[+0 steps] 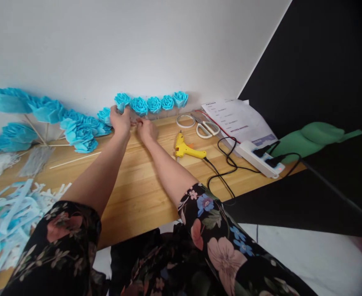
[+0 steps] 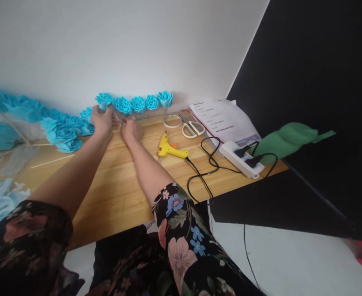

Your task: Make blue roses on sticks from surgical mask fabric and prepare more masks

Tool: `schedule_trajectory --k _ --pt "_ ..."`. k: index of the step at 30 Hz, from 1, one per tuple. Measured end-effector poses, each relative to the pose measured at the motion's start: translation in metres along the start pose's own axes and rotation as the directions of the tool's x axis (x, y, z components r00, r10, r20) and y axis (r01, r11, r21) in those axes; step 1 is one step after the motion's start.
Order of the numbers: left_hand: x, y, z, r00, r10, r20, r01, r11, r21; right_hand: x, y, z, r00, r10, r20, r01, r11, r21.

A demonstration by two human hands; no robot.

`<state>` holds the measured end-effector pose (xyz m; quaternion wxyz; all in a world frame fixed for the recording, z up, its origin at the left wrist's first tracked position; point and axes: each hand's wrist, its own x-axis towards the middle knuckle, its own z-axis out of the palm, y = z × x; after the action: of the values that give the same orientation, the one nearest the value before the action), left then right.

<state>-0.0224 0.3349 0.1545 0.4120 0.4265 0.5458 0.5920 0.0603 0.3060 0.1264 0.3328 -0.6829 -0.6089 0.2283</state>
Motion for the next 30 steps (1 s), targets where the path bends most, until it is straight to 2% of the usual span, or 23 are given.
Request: schedule_trajectory --k 3,7,12,15,18,20,24,30 --pt "0.003 0.003 -0.004 0.996 0.052 -0.079 -0.043 0.994 0.105 -0.001 -0.001 0.002 0.994 -0.113 0.007 0.113 0.994 -0.002" --pt "-0.001 0.004 -0.013 0.999 0.035 -0.029 -0.030 0.984 0.173 0.001 -0.001 0.007 0.967 -0.252 0.027 0.252 0.968 -0.001" --pt "-0.014 0.009 -0.031 0.995 0.012 0.095 -0.028 0.986 0.167 0.005 0.002 0.011 0.965 -0.260 0.030 0.261 0.965 -0.025" --pt "-0.027 0.010 -0.047 0.994 -0.097 0.056 0.093 0.993 0.072 0.005 0.001 0.010 0.968 -0.248 0.036 0.250 0.967 -0.043" --pt "-0.038 0.010 -0.063 0.969 -0.245 -0.004 0.245 0.968 -0.062 0.005 0.000 0.009 0.972 -0.232 0.032 0.233 0.972 -0.030" --pt "-0.041 0.011 -0.069 0.960 -0.277 -0.037 0.272 0.956 -0.106 0.005 0.001 0.009 0.974 -0.227 0.028 0.227 0.974 -0.018" --pt "-0.036 0.015 -0.069 0.969 -0.242 -0.044 0.238 0.968 -0.080 0.007 0.002 0.012 0.972 -0.235 0.013 0.235 0.972 0.003" --pt "-0.012 0.013 -0.060 0.967 -0.243 -0.070 0.241 0.970 -0.031 0.009 0.003 0.015 0.969 -0.246 -0.002 0.246 0.969 0.029"
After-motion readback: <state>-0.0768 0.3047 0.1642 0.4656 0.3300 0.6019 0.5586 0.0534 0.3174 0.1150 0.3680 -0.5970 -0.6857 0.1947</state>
